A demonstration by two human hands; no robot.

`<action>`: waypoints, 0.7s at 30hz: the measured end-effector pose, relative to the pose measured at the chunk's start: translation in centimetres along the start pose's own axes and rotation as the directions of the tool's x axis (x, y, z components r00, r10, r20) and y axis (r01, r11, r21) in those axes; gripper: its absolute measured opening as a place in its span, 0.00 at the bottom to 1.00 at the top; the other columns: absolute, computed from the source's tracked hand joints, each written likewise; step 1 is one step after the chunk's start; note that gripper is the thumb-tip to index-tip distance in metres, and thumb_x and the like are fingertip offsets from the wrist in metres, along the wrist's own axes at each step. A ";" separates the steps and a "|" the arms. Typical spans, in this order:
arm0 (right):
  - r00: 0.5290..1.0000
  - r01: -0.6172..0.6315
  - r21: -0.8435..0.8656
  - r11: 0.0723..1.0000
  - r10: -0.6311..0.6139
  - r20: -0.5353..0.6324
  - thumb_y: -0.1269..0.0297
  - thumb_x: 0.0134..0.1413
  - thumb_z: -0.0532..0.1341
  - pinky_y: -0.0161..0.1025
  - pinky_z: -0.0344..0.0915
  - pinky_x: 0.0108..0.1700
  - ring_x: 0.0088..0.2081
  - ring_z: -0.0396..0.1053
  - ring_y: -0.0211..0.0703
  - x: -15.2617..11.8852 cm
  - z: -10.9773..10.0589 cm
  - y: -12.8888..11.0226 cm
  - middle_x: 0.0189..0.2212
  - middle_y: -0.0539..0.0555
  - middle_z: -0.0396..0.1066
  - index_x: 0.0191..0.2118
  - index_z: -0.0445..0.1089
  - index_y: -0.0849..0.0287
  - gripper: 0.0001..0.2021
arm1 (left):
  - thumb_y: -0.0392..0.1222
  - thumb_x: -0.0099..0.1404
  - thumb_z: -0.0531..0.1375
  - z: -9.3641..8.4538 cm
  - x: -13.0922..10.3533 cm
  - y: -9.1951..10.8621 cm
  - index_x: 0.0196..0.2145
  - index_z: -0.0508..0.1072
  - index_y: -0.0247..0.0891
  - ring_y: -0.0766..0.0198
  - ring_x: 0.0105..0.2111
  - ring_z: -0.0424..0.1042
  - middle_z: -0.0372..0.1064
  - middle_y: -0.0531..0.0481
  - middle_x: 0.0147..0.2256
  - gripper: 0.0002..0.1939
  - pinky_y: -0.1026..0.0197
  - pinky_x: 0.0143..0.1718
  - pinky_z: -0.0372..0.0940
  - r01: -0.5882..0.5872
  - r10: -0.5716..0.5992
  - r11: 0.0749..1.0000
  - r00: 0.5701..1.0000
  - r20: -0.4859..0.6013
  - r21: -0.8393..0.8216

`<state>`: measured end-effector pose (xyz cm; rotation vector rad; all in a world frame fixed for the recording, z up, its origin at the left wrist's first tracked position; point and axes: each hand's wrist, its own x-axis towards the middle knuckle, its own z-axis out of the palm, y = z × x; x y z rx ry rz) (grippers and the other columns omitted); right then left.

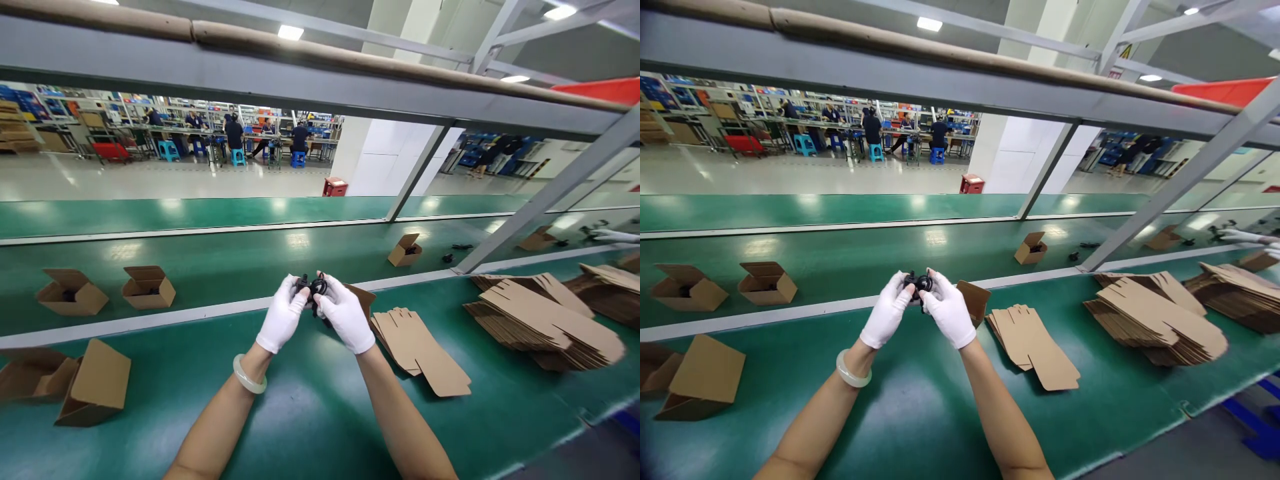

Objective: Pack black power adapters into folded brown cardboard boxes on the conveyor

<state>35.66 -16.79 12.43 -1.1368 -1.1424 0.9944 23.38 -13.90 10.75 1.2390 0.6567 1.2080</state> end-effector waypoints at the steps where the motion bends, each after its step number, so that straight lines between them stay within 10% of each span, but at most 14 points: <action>1: 1.000 -0.007 -0.036 0.999 0.008 0.006 0.63 0.43 0.60 0.32 0.58 0.21 0.18 0.57 0.31 0.0 -0.2 -0.1 0.26 0.47 0.66 0.47 0.62 0.58 0.21 | 0.49 0.62 0.55 0.3 -0.2 -0.1 0.41 0.63 0.36 0.60 0.43 0.70 0.69 0.45 0.41 0.14 0.56 0.44 0.67 -0.008 0.006 0.998 1.000 0.021 0.065; 9: 0.960 0.110 -0.222 0.969 -0.161 -0.231 0.59 0.44 0.60 0.32 0.56 0.19 0.17 0.56 0.32 -0.9 -3.6 0.9 0.18 0.45 0.61 0.30 0.63 0.58 0.09 | 0.48 0.64 0.51 1.9 0.5 -2.8 0.49 0.64 0.35 0.57 0.52 0.63 0.66 0.42 0.50 0.19 0.53 0.56 0.56 -0.029 -0.046 0.970 0.952 0.303 0.239; 14: 0.864 0.167 -0.273 0.947 -0.274 -0.422 0.56 0.45 0.59 0.33 0.60 0.23 0.18 0.57 0.33 0.7 -7.2 2.5 0.19 0.45 0.60 0.30 0.61 0.57 0.10 | 0.44 0.59 0.57 3.3 2.9 -8.6 0.58 0.55 0.32 0.53 0.59 0.55 0.56 0.36 0.57 0.31 0.51 0.60 0.48 0.101 -0.160 0.900 0.982 0.105 0.425; 21: 0.948 0.021 -0.725 0.689 -0.245 -0.205 0.61 0.53 0.52 0.38 0.65 0.38 0.32 0.67 0.42 1.4 -9.5 5.5 0.31 0.54 0.70 0.36 0.66 0.58 0.09 | 0.29 0.54 0.50 4.7 5.3 -12.7 0.49 0.65 0.36 0.56 0.52 0.63 0.67 0.43 0.50 0.24 0.51 0.57 0.54 -0.020 -0.106 0.875 0.967 0.232 0.484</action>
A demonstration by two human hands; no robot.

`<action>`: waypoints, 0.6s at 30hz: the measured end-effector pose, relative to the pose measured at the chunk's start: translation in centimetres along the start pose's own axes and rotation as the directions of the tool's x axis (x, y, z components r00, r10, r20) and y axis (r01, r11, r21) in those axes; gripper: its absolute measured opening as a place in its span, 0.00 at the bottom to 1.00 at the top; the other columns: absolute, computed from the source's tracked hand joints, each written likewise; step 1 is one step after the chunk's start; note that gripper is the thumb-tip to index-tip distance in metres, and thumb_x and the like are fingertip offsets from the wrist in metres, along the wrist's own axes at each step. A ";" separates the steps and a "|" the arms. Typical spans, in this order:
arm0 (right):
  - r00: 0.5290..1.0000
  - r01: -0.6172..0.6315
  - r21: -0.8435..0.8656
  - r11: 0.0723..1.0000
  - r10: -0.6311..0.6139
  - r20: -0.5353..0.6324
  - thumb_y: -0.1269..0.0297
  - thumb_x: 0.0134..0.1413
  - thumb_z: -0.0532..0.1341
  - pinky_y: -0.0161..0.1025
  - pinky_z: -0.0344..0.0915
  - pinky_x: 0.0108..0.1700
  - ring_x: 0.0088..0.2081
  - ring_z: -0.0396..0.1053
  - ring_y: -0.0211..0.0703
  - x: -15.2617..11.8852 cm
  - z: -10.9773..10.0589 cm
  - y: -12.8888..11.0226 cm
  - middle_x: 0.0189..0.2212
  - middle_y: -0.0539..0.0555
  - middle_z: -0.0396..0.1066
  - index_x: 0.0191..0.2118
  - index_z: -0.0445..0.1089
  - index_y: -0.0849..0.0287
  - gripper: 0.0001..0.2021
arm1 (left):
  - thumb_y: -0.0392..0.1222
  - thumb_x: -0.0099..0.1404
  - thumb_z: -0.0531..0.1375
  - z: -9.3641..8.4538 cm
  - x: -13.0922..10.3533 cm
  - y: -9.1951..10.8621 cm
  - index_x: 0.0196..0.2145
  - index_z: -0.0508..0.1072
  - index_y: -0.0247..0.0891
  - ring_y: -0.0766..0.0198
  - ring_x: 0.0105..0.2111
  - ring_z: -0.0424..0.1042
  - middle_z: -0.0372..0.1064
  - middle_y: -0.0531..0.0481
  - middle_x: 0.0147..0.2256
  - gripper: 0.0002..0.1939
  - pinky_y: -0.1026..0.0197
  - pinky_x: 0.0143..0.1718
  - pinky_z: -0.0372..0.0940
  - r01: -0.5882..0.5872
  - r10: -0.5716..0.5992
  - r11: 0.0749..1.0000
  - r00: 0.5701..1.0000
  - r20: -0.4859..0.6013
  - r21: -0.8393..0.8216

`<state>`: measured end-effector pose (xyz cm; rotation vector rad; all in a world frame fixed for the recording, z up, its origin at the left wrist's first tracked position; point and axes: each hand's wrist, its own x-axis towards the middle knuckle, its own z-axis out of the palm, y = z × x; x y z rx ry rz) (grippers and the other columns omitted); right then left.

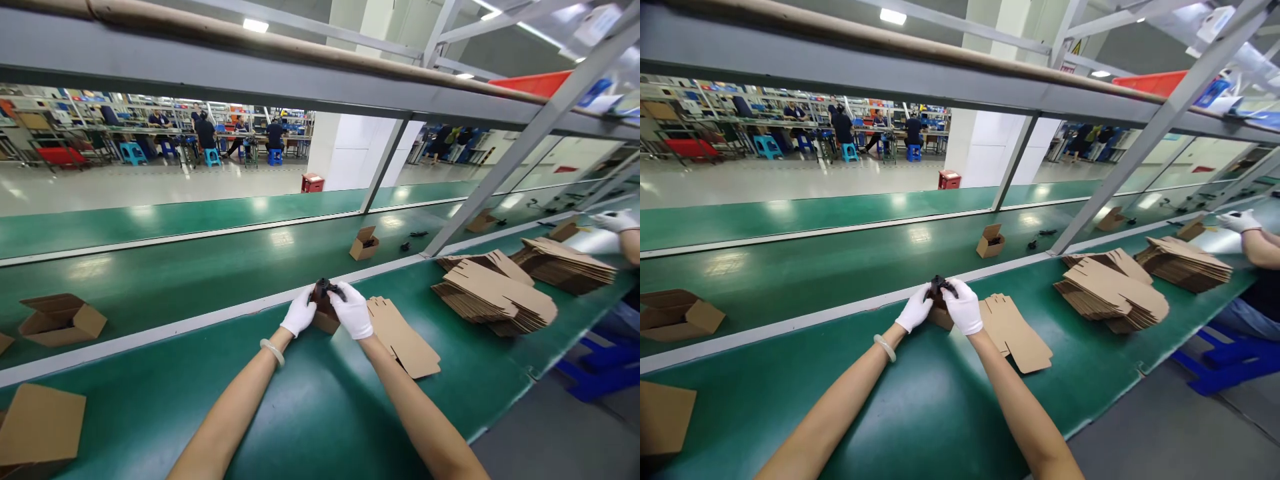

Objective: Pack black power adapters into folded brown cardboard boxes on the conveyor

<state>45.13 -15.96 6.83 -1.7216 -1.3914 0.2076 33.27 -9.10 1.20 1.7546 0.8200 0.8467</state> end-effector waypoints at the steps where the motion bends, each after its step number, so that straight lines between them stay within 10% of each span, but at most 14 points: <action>1: 0.996 0.016 -0.151 0.988 -0.002 0.090 0.62 0.54 0.52 0.39 0.64 0.41 0.36 0.68 0.44 0.0 -0.1 0.0 0.35 0.56 0.71 0.38 0.67 0.58 0.10 | 0.28 0.54 0.50 0.0 0.1 -0.2 0.49 0.66 0.36 0.56 0.52 0.64 0.67 0.43 0.49 0.24 0.51 0.57 0.55 -0.002 0.002 1.000 1.000 -0.007 0.001; 5: 0.865 0.128 -0.515 0.847 0.159 0.477 0.68 0.53 0.53 0.43 0.63 0.43 0.41 0.69 0.49 0.5 0.0 -0.4 0.40 0.60 0.71 0.40 0.70 0.59 0.11 | 0.28 0.53 0.49 -0.1 -0.2 -0.8 0.49 0.65 0.35 0.55 0.53 0.62 0.66 0.42 0.51 0.25 0.50 0.57 0.54 0.010 -0.010 1.000 1.000 -0.001 0.021; 11: 0.729 0.117 -0.480 0.870 0.253 0.636 0.75 0.37 0.62 0.44 0.64 0.40 0.36 0.71 0.54 2.9 1.9 -0.7 0.29 0.63 0.73 0.25 0.71 0.64 0.04 | 0.34 0.55 0.53 0.5 -1.6 -1.6 0.53 0.62 0.34 0.54 0.55 0.59 0.61 0.40 0.55 0.26 0.50 0.59 0.51 0.002 -0.003 1.000 0.998 0.064 0.024; 18: 0.752 0.064 -0.336 0.940 0.176 0.636 0.69 0.43 0.61 0.36 0.63 0.42 0.37 0.71 0.43 2.5 0.3 -1.6 0.31 0.55 0.74 0.34 0.72 0.63 0.08 | 0.40 0.62 0.50 1.5 -2.3 -2.3 0.50 0.63 0.33 0.54 0.53 0.62 0.64 0.38 0.52 0.19 0.50 0.57 0.53 -0.024 0.041 0.991 0.990 -0.133 0.131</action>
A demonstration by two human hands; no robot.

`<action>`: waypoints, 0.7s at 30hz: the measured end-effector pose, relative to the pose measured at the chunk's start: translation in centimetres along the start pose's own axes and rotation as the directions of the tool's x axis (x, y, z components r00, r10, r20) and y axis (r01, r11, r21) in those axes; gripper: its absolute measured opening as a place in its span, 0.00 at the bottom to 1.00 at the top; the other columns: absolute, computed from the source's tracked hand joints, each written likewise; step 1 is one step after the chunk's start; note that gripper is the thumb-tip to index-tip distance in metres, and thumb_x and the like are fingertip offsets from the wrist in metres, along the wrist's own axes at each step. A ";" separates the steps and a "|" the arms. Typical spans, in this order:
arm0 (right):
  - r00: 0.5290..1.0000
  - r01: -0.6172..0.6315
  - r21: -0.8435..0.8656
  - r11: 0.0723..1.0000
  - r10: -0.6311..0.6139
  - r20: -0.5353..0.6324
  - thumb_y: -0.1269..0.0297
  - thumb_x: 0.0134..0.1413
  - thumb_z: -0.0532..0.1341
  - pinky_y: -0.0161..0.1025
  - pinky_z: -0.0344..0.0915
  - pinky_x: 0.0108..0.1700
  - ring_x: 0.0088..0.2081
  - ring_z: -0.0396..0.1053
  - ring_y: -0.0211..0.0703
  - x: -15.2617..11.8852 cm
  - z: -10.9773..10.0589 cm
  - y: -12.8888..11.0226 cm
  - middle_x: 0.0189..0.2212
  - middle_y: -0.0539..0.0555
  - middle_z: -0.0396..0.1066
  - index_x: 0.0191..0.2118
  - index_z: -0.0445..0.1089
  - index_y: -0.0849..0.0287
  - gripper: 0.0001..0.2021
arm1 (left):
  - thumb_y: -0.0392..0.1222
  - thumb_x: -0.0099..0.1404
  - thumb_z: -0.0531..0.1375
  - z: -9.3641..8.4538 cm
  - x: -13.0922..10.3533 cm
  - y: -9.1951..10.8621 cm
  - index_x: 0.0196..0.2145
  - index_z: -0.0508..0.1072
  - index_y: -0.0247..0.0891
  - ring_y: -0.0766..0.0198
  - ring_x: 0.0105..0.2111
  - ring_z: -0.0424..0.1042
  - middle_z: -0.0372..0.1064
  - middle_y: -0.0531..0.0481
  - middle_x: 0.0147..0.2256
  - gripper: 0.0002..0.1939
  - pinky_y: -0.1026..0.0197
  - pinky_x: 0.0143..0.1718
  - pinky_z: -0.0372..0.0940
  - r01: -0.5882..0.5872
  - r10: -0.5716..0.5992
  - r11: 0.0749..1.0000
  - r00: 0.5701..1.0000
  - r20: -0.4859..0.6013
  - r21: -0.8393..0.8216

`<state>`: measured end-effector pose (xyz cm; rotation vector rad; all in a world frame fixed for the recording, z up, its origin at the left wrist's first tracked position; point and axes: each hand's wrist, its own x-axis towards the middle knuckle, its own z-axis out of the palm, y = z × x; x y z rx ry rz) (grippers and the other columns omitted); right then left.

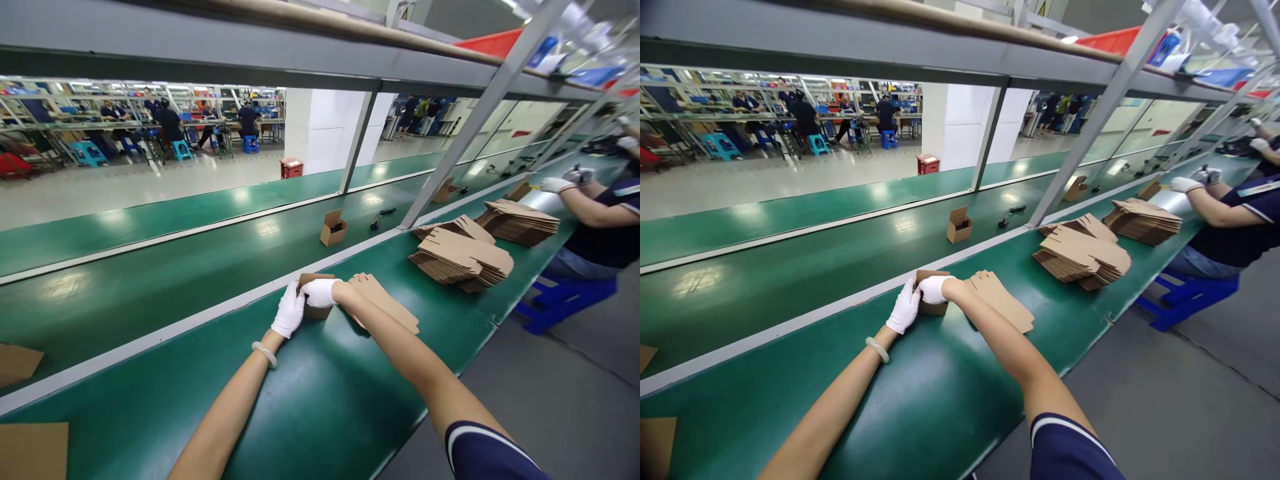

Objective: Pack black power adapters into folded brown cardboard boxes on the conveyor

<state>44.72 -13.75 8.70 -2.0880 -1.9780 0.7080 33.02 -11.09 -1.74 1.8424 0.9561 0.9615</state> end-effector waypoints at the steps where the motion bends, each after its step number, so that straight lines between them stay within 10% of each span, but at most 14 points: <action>1: 1.000 0.028 0.018 0.999 -0.028 -0.011 0.69 0.45 0.61 0.35 0.63 0.43 0.38 0.71 0.42 -0.8 -0.3 0.3 0.33 0.54 0.74 0.36 0.73 0.61 0.10 | 0.39 0.62 0.50 -0.2 0.2 -0.2 0.48 0.65 0.33 0.54 0.52 0.64 0.66 0.38 0.50 0.18 0.50 0.56 0.54 -0.001 0.003 1.000 0.998 -0.062 0.029; 6: 0.971 -0.126 -0.002 0.992 0.123 -0.207 0.61 0.55 0.52 0.36 0.61 0.48 0.46 0.68 0.43 -4.5 -3.2 5.4 0.44 0.50 0.72 0.44 0.71 0.52 0.14 | 0.36 0.60 0.51 -4.5 2.8 -1.8 0.40 0.68 0.34 0.55 0.48 0.67 0.69 0.39 0.44 0.11 0.53 0.53 0.58 0.074 -0.038 0.992 0.951 -0.306 0.106; 11: 0.757 -0.642 -0.089 0.762 0.611 -0.230 0.57 0.53 0.53 0.45 0.61 0.46 0.48 0.65 0.56 -4.7 -4.6 12.6 0.48 0.64 0.68 0.48 0.69 0.62 0.21 | 0.34 0.59 0.51 -12.4 5.9 -3.2 0.37 0.67 0.35 0.52 0.49 0.65 0.68 0.40 0.42 0.09 0.50 0.54 0.56 0.216 -0.136 0.970 0.860 -0.493 0.110; 15: 0.707 -0.701 -0.056 0.711 0.682 -0.190 0.55 0.50 0.55 0.42 0.63 0.40 0.42 0.69 0.54 -4.1 -3.4 15.2 0.42 0.64 0.71 0.42 0.73 0.63 0.19 | 0.30 0.55 0.53 -16.7 7.3 -4.5 0.35 0.66 0.35 0.52 0.47 0.66 0.69 0.43 0.37 0.08 0.48 0.53 0.56 0.321 -0.223 0.944 0.789 -0.573 0.074; 21: 0.710 -0.687 -0.021 0.726 0.665 -0.233 0.59 0.51 0.53 0.38 0.62 0.38 0.42 0.69 0.49 -3.4 -2.7 15.8 0.43 0.60 0.71 0.44 0.71 0.59 0.17 | 0.28 0.50 0.57 -18.2 7.3 -6.3 0.36 0.67 0.32 0.51 0.42 0.69 0.71 0.42 0.37 0.13 0.49 0.46 0.62 0.428 -0.331 0.903 0.745 -0.579 0.034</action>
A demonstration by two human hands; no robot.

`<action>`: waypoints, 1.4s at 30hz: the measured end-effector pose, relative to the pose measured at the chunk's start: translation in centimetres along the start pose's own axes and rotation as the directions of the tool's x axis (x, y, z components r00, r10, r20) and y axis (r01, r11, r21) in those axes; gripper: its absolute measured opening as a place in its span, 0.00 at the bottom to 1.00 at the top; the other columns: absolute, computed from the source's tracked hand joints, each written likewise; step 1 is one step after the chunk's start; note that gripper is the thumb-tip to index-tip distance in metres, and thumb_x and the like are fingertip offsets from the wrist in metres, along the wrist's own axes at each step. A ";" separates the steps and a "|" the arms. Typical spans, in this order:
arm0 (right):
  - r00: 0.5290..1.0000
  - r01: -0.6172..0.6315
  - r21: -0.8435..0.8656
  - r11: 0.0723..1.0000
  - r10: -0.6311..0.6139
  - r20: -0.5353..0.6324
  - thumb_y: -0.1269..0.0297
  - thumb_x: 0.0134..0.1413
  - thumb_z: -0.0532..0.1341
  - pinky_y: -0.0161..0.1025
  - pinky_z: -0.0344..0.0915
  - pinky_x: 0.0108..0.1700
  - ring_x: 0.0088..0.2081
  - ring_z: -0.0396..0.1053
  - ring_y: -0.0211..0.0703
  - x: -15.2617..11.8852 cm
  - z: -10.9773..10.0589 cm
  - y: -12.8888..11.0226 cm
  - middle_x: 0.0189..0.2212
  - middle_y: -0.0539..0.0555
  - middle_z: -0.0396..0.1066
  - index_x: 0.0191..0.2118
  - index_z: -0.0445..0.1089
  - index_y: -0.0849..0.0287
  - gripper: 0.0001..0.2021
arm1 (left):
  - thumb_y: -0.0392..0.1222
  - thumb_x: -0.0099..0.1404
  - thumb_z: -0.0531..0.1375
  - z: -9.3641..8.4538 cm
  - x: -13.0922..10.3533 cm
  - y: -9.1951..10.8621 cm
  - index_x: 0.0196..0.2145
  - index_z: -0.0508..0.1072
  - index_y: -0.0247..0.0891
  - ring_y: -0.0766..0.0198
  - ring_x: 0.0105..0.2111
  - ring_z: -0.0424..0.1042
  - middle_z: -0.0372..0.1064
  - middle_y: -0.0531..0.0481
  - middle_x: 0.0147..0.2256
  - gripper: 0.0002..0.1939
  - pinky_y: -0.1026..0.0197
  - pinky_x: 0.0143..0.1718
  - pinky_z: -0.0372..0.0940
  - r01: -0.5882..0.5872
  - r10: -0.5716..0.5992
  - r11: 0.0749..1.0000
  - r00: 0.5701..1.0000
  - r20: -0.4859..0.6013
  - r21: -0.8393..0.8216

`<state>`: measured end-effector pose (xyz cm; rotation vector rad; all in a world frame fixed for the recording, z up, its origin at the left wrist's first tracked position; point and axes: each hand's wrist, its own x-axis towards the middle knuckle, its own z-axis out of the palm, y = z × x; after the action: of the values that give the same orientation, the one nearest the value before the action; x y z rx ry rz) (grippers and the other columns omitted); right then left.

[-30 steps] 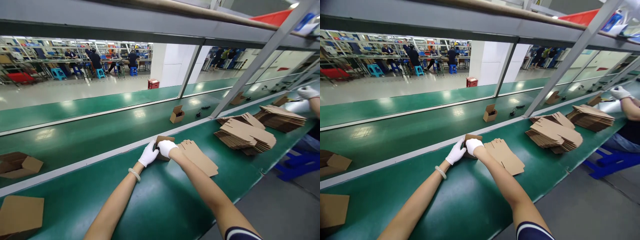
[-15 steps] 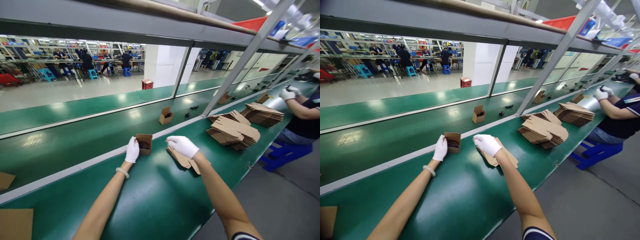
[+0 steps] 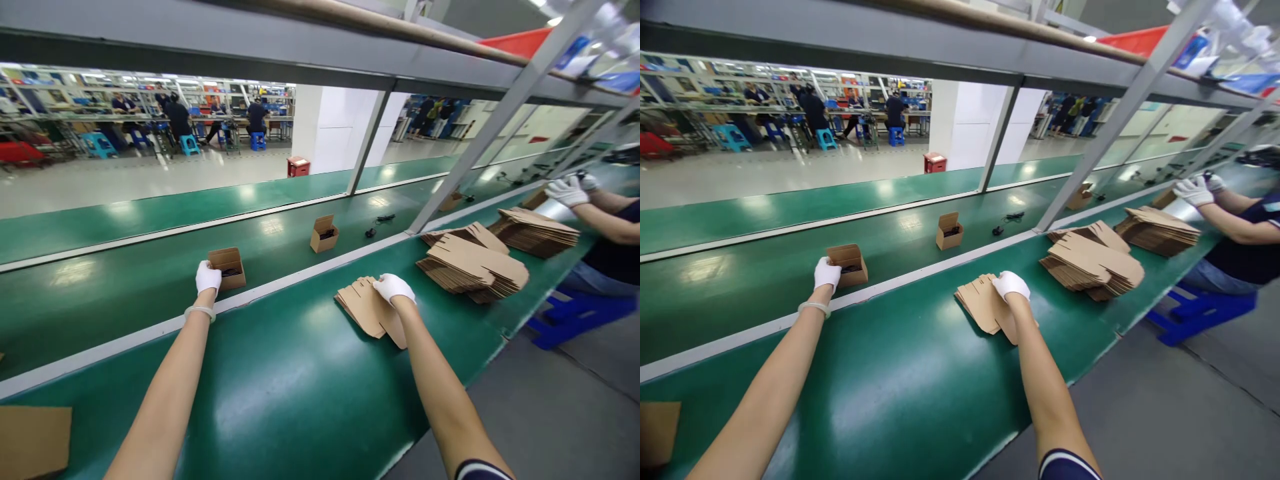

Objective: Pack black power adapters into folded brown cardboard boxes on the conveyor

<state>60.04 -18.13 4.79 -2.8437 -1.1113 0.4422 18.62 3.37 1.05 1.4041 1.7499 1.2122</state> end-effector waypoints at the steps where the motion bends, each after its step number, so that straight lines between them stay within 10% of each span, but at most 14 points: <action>1: 1.000 0.009 0.003 1.000 -0.009 -0.010 0.60 0.51 0.53 0.37 0.62 0.38 0.42 0.69 0.49 0.0 0.0 -0.1 0.43 0.60 0.70 0.44 0.70 0.59 0.17 | 0.29 0.50 0.58 -0.2 0.0 -0.1 0.37 0.67 0.32 0.51 0.42 0.69 0.71 0.40 0.38 0.14 0.50 0.46 0.63 0.012 -0.012 1.000 1.000 -0.012 0.000; 8: 1.000 0.019 0.013 1.000 -0.019 -0.004 0.54 0.48 0.55 0.42 0.63 0.37 0.41 0.69 0.56 -0.5 0.2 -0.7 0.41 0.63 0.70 0.44 0.70 0.62 0.21 | 0.40 0.57 0.56 -2.1 -2.9 0.7 0.53 0.58 0.33 0.53 0.55 0.59 0.60 0.37 0.53 0.25 0.51 0.56 0.53 0.013 -0.016 1.000 0.965 -0.262 -0.015; 13: 0.999 0.012 0.045 0.999 -0.011 -0.031 0.58 0.50 0.53 0.39 0.63 0.36 0.41 0.69 0.51 -0.6 0.5 -1.5 0.41 0.60 0.71 0.42 0.71 0.59 0.16 | 0.38 0.58 0.54 -0.6 -8.3 3.2 0.50 0.61 0.38 0.57 0.54 0.58 0.59 0.41 0.52 0.21 0.54 0.58 0.50 -0.268 0.208 0.953 0.918 -0.338 -0.141; 19: 0.997 0.011 0.054 0.998 -0.007 -0.082 0.52 0.48 0.55 0.42 0.63 0.37 0.42 0.69 0.56 -1.1 0.7 -3.1 0.40 0.65 0.71 0.41 0.71 0.64 0.21 | 0.40 0.58 0.55 3.7 -16.0 6.1 0.42 0.67 0.38 0.56 0.49 0.64 0.66 0.43 0.45 0.12 0.52 0.54 0.54 -0.251 0.312 0.920 0.934 0.176 -0.300; 22: 0.994 0.015 0.090 0.996 -0.006 -0.109 0.55 0.46 0.58 0.40 0.62 0.35 0.39 0.70 0.54 -1.8 0.8 -3.8 0.37 0.67 0.71 0.36 0.73 0.65 0.18 | 0.44 0.58 0.56 6.0 -20.5 6.3 0.38 0.69 0.38 0.55 0.43 0.68 0.70 0.44 0.40 0.11 0.53 0.50 0.59 -0.141 0.252 0.964 0.747 0.615 -0.224; 25: 0.986 0.069 0.150 0.986 -0.044 -0.163 0.57 0.46 0.58 0.37 0.61 0.34 0.37 0.69 0.50 -3.0 0.6 -4.4 0.33 0.65 0.71 0.32 0.72 0.64 0.14 | 0.47 0.57 0.58 7.9 -23.8 6.2 0.40 0.69 0.38 0.54 0.43 0.69 0.71 0.42 0.42 0.15 0.55 0.48 0.60 0.008 0.152 0.981 0.604 0.783 -0.196; 31: 0.944 0.277 0.287 0.917 -0.205 -0.258 0.55 0.51 0.51 0.35 0.59 0.32 0.30 0.65 0.42 -7.5 0.0 -5.8 0.25 0.53 0.67 0.27 0.61 0.58 0.11 | 0.52 0.60 0.55 9.2 -23.5 6.9 0.51 0.60 0.31 0.54 0.46 0.68 0.69 0.36 0.44 0.27 0.57 0.47 0.59 0.201 -0.031 0.960 0.768 0.639 -0.195; 37: 0.754 0.656 0.610 0.444 -0.355 -0.553 0.57 0.52 0.53 0.35 0.60 0.28 0.24 0.61 0.37 -14.1 1.3 -10.0 0.23 0.47 0.61 0.29 0.55 0.56 0.09 | 0.57 0.59 0.53 7.1 -20.5 6.5 0.38 0.69 0.33 0.59 0.35 0.70 0.72 0.43 0.35 0.23 0.61 0.37 0.62 0.276 0.011 0.858 0.833 0.554 -0.432; 42: 0.461 0.830 0.324 0.454 -0.232 -0.857 0.68 0.52 0.53 0.42 0.63 0.40 0.42 0.64 0.45 -16.3 3.3 -12.9 0.43 0.59 0.64 0.40 0.62 0.58 0.08 | 0.57 0.57 0.55 3.6 -18.5 5.8 0.29 0.70 0.33 0.63 0.28 0.67 0.71 0.48 0.28 0.21 0.62 0.30 0.62 0.229 0.071 0.851 0.841 0.536 -0.473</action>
<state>39.24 -19.69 7.60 -1.4551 -1.2418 -0.2696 29.28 -13.11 2.99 1.1648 0.9763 1.0070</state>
